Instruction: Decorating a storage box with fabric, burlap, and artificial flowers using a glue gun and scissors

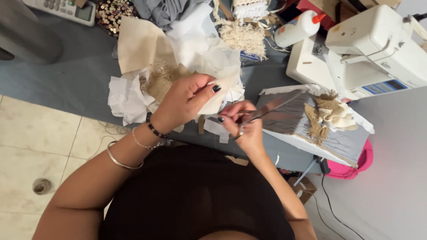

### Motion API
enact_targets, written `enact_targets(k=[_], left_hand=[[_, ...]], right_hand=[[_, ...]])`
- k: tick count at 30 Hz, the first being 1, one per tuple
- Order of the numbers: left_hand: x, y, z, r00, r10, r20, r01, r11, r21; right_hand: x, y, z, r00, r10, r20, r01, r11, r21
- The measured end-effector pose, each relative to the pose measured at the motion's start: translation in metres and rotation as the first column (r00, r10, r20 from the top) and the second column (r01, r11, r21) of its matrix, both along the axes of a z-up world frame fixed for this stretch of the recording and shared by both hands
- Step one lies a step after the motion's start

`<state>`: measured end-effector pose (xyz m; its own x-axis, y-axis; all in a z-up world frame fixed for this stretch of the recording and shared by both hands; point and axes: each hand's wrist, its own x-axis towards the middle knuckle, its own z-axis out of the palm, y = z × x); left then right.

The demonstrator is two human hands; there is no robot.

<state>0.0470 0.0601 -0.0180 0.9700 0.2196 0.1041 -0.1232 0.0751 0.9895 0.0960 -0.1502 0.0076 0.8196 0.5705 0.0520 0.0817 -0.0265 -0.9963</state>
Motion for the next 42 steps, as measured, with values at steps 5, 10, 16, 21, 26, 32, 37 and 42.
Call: enact_targets(k=[5,10,16,21,26,32,37,42], left_hand=[[-0.011,-0.004,0.04,0.978,-0.206,-0.028,0.207,0.977,0.049],[-0.029,-0.01,0.05,0.979,-0.197,-0.056,0.204,0.922,0.328],[-0.052,-0.026,0.044,0.913,-0.026,0.408,-0.331,0.537,0.776],[-0.064,-0.053,0.011,0.951,-0.028,0.307,-0.185,0.744,0.643],[-0.066,-0.053,0.023,1.0,0.013,0.009,-0.015,0.971,0.237],[-0.064,-0.057,0.027,0.996,-0.001,-0.091,0.007,0.998,0.064],[-0.058,-0.063,0.032,0.983,-0.122,-0.134,0.129,0.99,0.049],[-0.054,-0.06,0.034,0.954,-0.221,-0.205,0.216,0.975,-0.048]], right_hand=[[0.001,0.003,0.048,0.995,-0.099,-0.021,0.099,0.995,0.026],[0.008,-0.018,0.007,0.976,-0.213,-0.05,0.216,0.975,0.049],[-0.015,-0.005,0.018,0.963,-0.26,-0.074,0.261,0.965,-0.003],[-0.029,-0.007,0.028,0.96,-0.179,-0.216,0.197,0.978,0.066],[-0.022,-0.021,0.034,0.973,-0.223,-0.063,0.224,0.974,0.012],[-0.023,-0.025,0.033,0.991,-0.113,-0.073,0.116,0.993,0.037],[-0.016,-0.032,0.012,0.961,-0.251,-0.113,0.253,0.968,-0.002],[-0.017,-0.037,0.01,0.904,-0.395,-0.165,0.402,0.915,0.009]])
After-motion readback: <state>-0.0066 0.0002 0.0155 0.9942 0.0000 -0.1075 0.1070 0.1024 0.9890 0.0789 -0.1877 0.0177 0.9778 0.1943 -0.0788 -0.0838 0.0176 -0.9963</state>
